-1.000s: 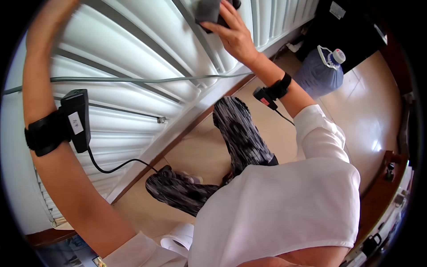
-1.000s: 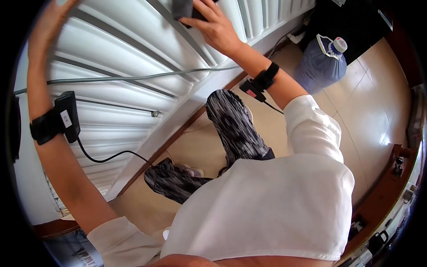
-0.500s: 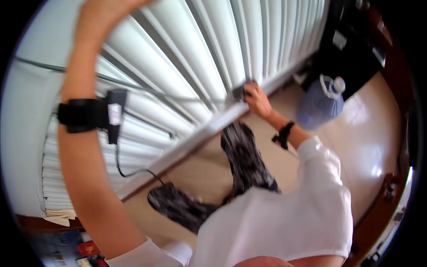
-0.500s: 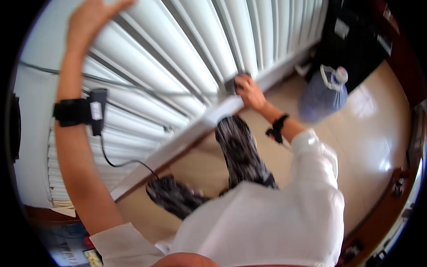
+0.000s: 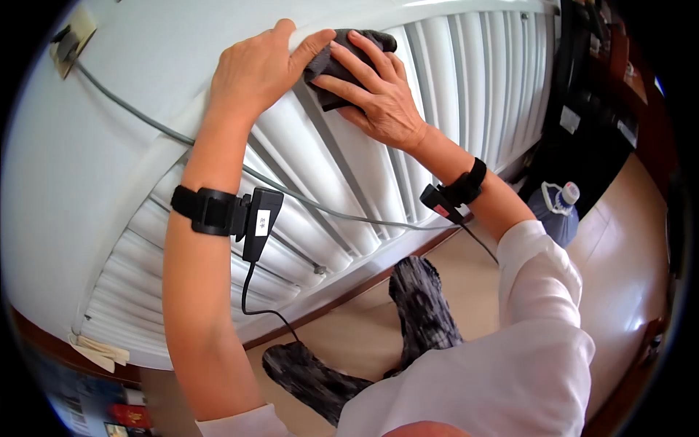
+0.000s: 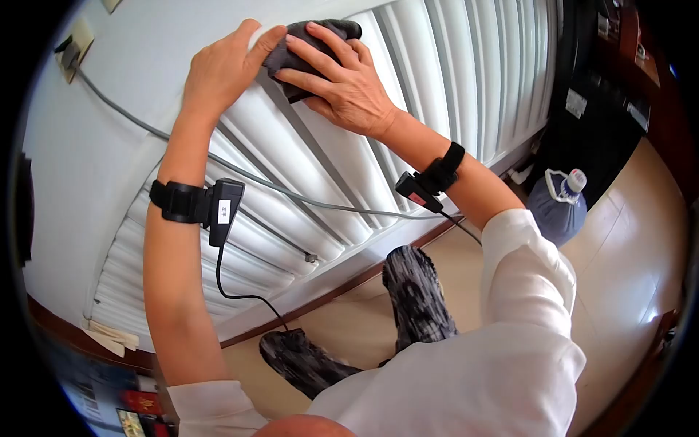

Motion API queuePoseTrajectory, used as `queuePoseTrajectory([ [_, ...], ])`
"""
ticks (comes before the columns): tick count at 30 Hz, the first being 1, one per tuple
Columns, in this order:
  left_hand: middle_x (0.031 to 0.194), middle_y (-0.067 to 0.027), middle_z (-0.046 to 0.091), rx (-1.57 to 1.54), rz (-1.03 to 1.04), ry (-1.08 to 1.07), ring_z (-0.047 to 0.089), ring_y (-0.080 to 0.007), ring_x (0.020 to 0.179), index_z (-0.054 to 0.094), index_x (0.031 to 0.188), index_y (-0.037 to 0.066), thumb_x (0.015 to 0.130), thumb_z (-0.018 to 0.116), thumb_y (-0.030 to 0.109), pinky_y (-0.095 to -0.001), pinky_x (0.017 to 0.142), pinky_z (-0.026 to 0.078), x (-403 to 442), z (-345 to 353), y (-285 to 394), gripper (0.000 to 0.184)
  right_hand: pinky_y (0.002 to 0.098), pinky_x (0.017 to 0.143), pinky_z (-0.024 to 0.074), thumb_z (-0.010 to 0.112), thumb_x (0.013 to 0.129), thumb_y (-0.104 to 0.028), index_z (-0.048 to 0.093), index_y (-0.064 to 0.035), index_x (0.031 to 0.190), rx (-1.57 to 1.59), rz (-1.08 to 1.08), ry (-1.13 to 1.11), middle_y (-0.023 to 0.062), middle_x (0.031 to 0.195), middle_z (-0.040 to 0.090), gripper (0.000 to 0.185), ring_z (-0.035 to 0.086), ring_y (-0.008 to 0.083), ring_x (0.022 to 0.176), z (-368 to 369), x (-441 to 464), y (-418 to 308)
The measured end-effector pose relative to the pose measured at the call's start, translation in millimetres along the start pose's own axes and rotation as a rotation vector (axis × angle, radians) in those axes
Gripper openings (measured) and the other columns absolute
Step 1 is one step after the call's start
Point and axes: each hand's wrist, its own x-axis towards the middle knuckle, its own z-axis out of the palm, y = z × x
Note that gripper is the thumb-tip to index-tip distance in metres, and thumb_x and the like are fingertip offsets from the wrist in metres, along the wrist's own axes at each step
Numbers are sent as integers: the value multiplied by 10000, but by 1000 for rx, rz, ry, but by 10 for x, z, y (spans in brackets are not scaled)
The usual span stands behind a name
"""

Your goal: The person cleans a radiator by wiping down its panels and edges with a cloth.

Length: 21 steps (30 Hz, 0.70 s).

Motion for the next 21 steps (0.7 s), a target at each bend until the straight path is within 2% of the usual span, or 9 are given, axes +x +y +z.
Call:
queuePoseTrajectory([
  [5,732,-167,661,64,5,-58,658,-350,744,596,1053,75,872,338,719,-416,649,513,-1,-27,57,717,451,920,376,706,703,-128,657,-199,1091,76,-143,-23,-13,1421,419,397,348,250,1325,144,-489,-98],
  [7,752,-176,664,101,34,32,655,-363,753,593,1086,72,864,339,730,-427,658,513,-28,3,50,739,458,932,383,672,721,-114,667,-200,1068,117,-166,-68,-24,1423,414,357,350,249,1321,182,-828,-116],
  [9,769,-183,670,117,16,-14,657,-366,756,591,1100,76,852,340,744,-428,660,516,-24,7,32,756,485,935,387,633,751,-106,668,-197,1072,153,-171,-137,-30,1434,397,335,356,245,1316,170,-1153,-158],
  [12,768,-182,675,167,19,4,667,-357,752,592,1109,82,842,342,759,-419,658,524,-1,51,-37,769,476,929,388,621,768,-111,665,-200,1091,198,-236,-270,-31,1440,390,338,353,229,1322,152,-1638,-138],
  [14,982,-189,682,195,-36,-73,662,-342,926,579,1209,110,827,306,789,-398,779,525,13,32,-34,825,449,934,381,609,804,-141,679,-203,1077,244,-253,-377,-57,1438,406,288,368,201,1322,127,-1922,-134],
  [15,982,-189,682,196,-33,-70,662,-342,926,579,1209,110,827,306,789,-398,779,525,40,10,3,825,449,934,381,609,804,-141,679,-203,1077,240,-252,-374,-57,1438,406,288,368,201,1322,135,-2033,-91],
  [17,868,-230,663,153,-83,-85,666,-334,813,589,1054,-12,838,544,632,-401,725,532,49,-98,179,682,440,940,376,600,826,-165,688,-202,1061,254,-348,-450,-72,1426,434,254,389,185,1317,69,-2135,-89],
  [19,858,-233,661,158,-82,-86,664,-336,815,591,1039,-13,868,491,631,-405,723,529,30,-97,204,673,442,947,378,596,836,-204,691,-211,1074,324,-399,-483,-70,1431,438,256,375,180,1339,49,-2173,1],
  [21,848,-235,660,155,-77,-82,663,-338,817,593,1024,-13,898,437,629,-409,721,526,41,-68,208,673,454,958,379,601,828,-215,695,-223,1059,229,-598,-529,-74,1439,430,249,346,178,1363,32,-1955,128],
])
